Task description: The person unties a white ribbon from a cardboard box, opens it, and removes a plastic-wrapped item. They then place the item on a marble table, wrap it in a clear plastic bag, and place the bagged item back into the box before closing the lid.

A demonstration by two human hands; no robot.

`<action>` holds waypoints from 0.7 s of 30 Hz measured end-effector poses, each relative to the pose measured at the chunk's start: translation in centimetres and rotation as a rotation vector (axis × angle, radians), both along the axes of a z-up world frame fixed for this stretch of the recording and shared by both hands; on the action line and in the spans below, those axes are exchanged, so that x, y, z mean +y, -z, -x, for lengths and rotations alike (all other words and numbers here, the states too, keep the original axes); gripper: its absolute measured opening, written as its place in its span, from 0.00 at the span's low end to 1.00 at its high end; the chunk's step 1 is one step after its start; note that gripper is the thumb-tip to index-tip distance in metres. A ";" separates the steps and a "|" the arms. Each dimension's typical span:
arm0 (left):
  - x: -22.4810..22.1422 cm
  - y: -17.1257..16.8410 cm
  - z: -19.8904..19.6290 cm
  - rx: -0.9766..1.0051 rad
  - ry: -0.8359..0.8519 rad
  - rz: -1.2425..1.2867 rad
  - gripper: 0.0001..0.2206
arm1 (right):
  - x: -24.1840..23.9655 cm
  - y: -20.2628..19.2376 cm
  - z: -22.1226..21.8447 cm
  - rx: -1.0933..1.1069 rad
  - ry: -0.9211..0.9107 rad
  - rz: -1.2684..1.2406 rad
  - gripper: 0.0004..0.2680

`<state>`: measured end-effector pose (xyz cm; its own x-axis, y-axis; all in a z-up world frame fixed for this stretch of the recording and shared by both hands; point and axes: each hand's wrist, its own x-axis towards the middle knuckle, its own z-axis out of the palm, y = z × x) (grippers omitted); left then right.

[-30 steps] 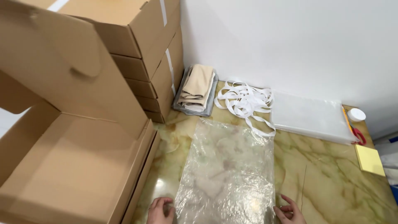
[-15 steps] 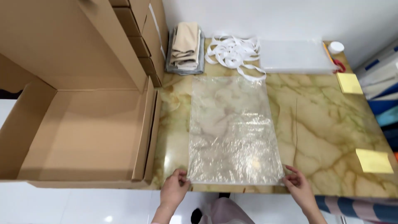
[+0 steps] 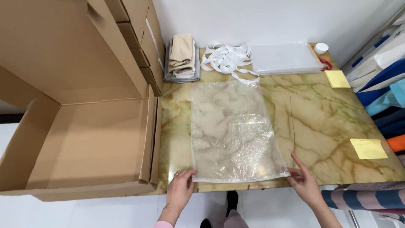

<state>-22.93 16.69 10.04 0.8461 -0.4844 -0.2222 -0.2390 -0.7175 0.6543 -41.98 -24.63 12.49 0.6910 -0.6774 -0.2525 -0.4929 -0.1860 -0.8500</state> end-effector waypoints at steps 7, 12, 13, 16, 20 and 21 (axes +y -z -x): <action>0.1 -3.8 -0.9 -0.215 0.057 0.142 0.07 | -3.4 0.2 0.2 0.183 -0.338 0.370 0.07; 1.1 -8.6 -1.7 -0.053 0.055 0.345 0.04 | -8.0 -0.7 2.5 -0.131 -0.440 0.456 0.05; 0.9 -10.0 -2.2 0.090 0.032 0.399 0.03 | -8.0 -2.8 1.8 -0.174 -0.419 0.243 0.03; -0.6 -10.6 -4.2 0.277 -0.070 0.540 0.01 | -6.9 -7.8 -1.8 -0.224 -0.295 -0.074 0.05; -6.6 -12.5 -8.1 0.291 -0.352 0.701 0.08 | -7.8 -5.8 -9.7 -0.412 0.057 -0.389 0.08; -8.0 -12.0 -9.6 0.292 -0.353 0.700 0.08 | -8.6 -5.0 -11.9 -0.410 0.057 -0.391 0.08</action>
<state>-13.34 8.71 22.07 0.9293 -0.3089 -0.2026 0.1721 -0.1234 0.9773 -30.05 -33.20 17.44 0.7503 -0.6267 -0.2105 -0.1079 0.1980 -0.9742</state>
